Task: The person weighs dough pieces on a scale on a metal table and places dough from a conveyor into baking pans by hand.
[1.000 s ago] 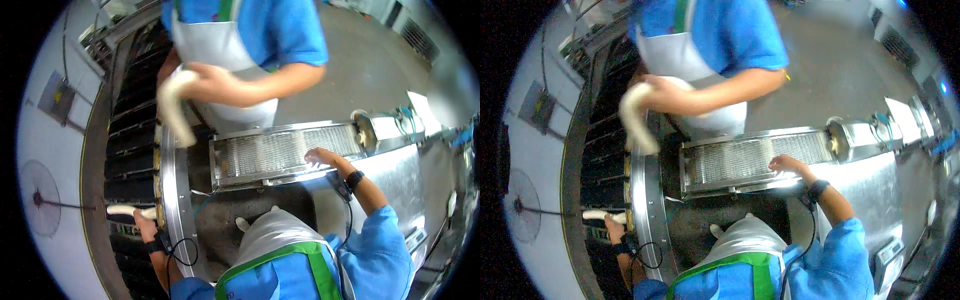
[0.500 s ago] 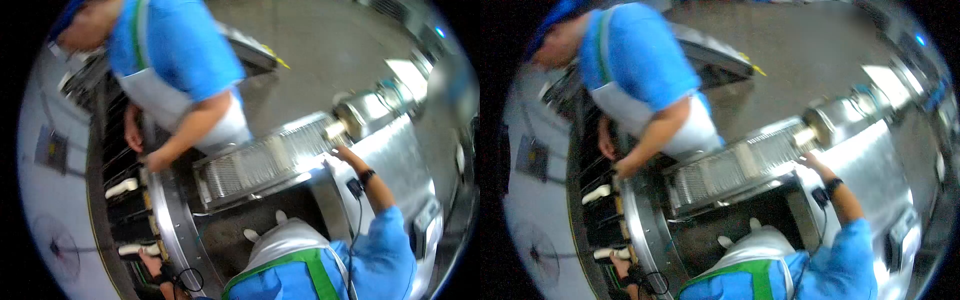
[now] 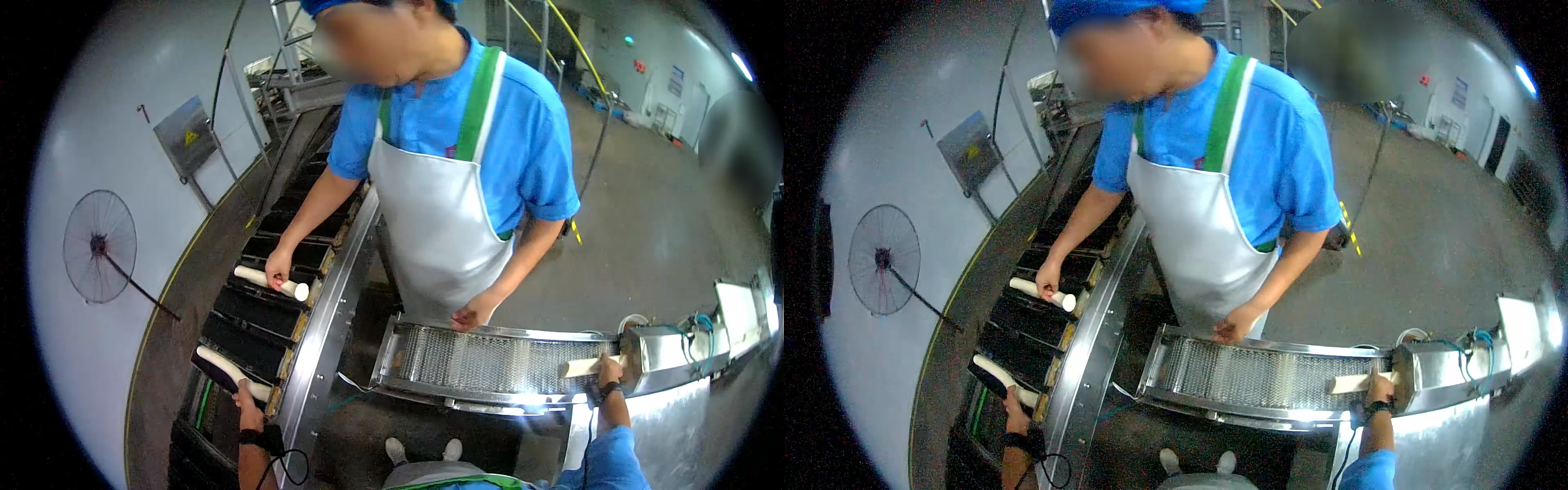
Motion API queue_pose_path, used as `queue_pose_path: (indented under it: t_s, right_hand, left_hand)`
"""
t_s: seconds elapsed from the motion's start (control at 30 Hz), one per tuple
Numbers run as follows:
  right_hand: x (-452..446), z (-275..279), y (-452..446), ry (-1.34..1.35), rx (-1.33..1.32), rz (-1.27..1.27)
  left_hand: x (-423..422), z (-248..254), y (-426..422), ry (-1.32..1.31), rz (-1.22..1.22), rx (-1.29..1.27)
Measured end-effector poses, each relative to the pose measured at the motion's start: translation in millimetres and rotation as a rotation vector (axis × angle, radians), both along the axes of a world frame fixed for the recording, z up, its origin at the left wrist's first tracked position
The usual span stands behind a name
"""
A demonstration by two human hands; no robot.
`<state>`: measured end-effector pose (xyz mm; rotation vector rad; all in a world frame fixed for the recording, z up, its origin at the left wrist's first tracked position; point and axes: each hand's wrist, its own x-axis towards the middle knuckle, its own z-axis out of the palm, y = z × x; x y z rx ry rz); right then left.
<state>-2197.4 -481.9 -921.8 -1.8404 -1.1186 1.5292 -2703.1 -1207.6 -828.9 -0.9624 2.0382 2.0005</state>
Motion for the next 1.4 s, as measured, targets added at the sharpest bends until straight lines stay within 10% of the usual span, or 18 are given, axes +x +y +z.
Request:
queue_pose_path:
  t_s: [0.33, 0.6, 0.73, 1.17, 1.4]
  right_hand:
    - [5.2, 4.5, -30.5, 0.179, 0.193, 0.361]
    - [-27.3, 120.3, -88.2, 0.458, 0.177, 0.724]
    - [-113.4, 191.4, -163.3, 0.601, -0.056, 0.616]
    - [-500.8, 289.6, -463.3, 0.817, -0.091, 1.914]
    - [-607.7, 146.8, -570.2, 0.063, 1.136, 2.302]
  left_hand:
    - [23.2, 1.8, -17.8, 0.279, 0.085, 0.257]
    - [40.4, 18.8, -5.3, 0.110, 0.200, 0.034]
    - [46.3, 34.8, 6.3, 0.011, 0.244, -0.112]
    - [45.7, 12.5, -0.8, 0.066, 0.144, -0.271]
    - [46.9, -6.4, -8.6, 0.127, 0.117, -0.255]
